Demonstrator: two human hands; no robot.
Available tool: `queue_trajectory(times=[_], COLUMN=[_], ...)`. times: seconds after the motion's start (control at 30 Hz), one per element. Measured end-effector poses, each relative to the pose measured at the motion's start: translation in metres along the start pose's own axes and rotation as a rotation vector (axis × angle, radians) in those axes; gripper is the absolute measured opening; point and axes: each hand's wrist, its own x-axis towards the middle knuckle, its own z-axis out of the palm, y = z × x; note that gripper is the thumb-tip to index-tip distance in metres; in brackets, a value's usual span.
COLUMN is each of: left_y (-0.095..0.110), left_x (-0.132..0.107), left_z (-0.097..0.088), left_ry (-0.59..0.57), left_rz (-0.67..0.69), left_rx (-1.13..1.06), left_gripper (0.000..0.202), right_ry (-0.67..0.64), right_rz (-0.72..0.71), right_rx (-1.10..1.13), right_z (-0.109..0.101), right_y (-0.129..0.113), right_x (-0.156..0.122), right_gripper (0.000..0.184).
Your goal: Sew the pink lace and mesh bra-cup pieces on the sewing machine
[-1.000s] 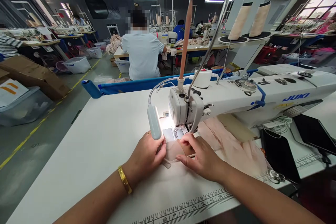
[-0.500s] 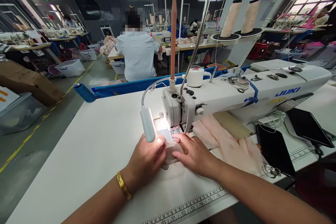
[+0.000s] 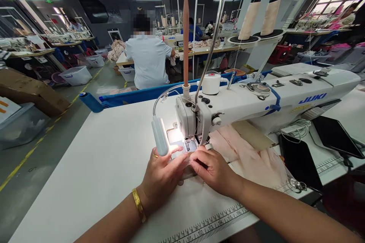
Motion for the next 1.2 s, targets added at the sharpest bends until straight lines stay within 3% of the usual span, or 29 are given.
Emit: queue_trajectory(times=[0.47, 1.2], left_y=[0.0018, 0.0001], left_x=[0.0010, 0.0009], left_z=[-0.0039, -0.0009], left_ry=[0.072, 0.158], left_rz=[0.093, 0.115], left_rx=[0.064, 0.058], left_gripper=[0.030, 0.020], right_ry=[-0.030, -0.075], right_rz=[0.040, 0.177], right_rx=[0.012, 0.145], right_z=[0.0000, -0.0007], right_y=[-0.0014, -0.0028], right_x=[-0.0008, 0.0006], right_gripper=[0.023, 0.025])
